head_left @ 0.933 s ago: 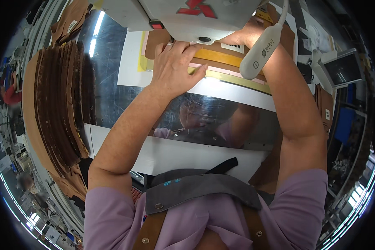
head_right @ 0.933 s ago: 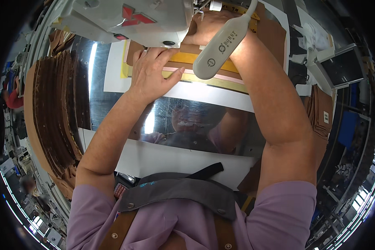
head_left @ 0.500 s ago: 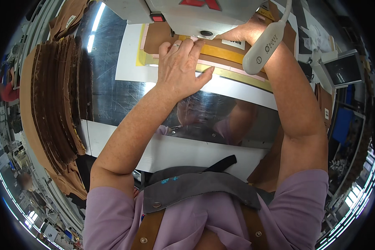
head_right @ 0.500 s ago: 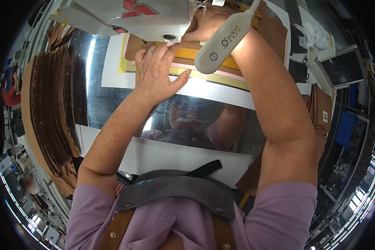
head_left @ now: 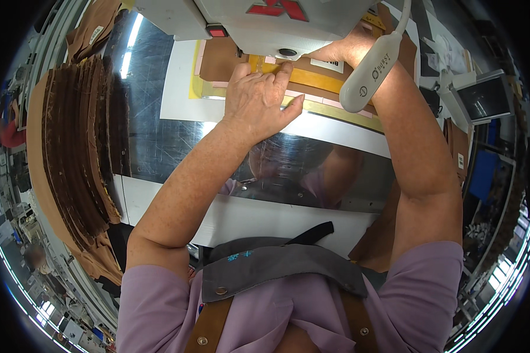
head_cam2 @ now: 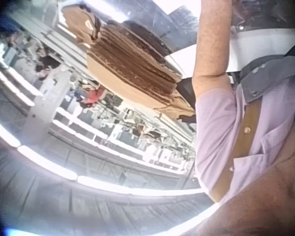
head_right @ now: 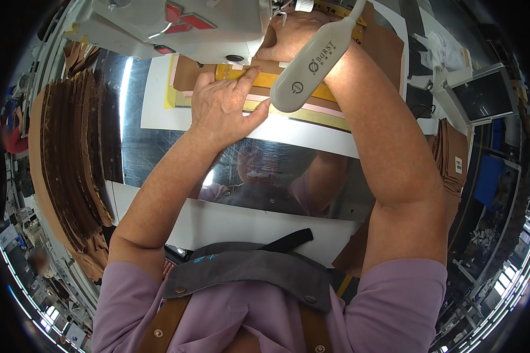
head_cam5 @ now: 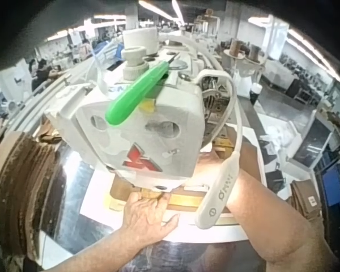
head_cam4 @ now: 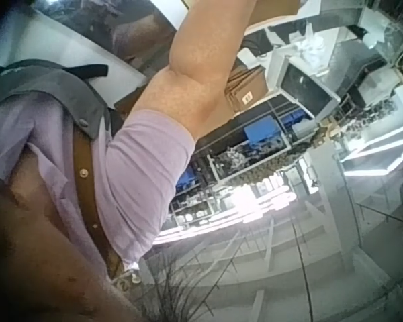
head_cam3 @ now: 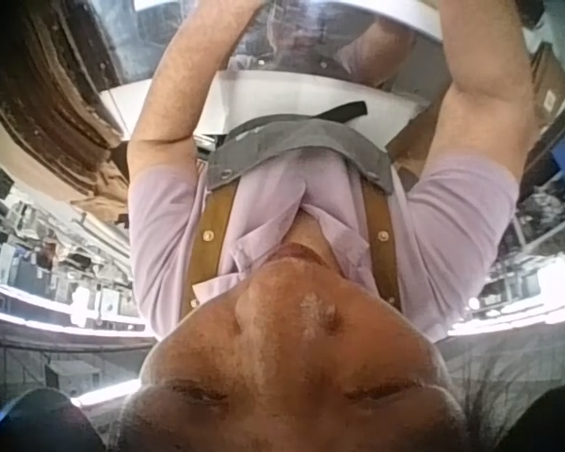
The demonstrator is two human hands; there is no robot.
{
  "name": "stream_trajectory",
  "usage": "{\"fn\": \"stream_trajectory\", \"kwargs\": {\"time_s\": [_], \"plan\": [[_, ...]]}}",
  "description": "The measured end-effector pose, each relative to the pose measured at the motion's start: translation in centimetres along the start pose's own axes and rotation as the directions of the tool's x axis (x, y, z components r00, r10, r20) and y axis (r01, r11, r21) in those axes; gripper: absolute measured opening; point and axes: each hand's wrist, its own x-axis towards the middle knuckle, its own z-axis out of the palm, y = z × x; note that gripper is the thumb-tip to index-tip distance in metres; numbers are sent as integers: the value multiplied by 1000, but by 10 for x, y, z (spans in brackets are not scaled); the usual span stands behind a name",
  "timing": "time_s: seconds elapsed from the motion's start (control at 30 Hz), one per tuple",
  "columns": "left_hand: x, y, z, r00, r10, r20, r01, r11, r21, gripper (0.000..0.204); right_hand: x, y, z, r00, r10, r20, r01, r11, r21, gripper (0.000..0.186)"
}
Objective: Sewing and assembling leather components using an industrial sewing machine.
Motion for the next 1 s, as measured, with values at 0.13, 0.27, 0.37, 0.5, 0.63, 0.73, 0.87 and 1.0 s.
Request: {"fn": "stream_trajectory", "kwargs": {"time_s": [0.13,0.27,0.37,0.5,0.63,0.73,0.87,1.0], "plan": [[-1,0,0,1000,12,18,-12,1000,8,56,3,8,2,927,279,-249,-366,537,-760,66],[0,-3,0,999,30,28,-30,999,9,57,2,2,2,848,284,-447,-466,1,-885,74],[4,3,3,999,52,-14,-53,998,-34,56,2,25,-7,859,229,-457,-462,-33,-886,68],[1,-1,6,998,53,-33,-53,998,-19,55,8,11,-2,942,159,-294,-326,242,-914,61],[6,-1,5,998,53,-36,-53,999,4,55,2,-16,1,999,-3,-43,-27,732,-681,65],[8,-4,8,995,82,-62,-81,997,13,56,27,-3,-22,997,-24,-75,-40,661,-749,61],[6,-11,8,995,90,-49,-91,996,-10,57,29,7,-22,992,-59,-108,-56,566,-823,55],[6,-6,6,991,128,-49,-128,992,-4,56,24,16,-22,985,-92,-143,-87,454,-887,49]]}}
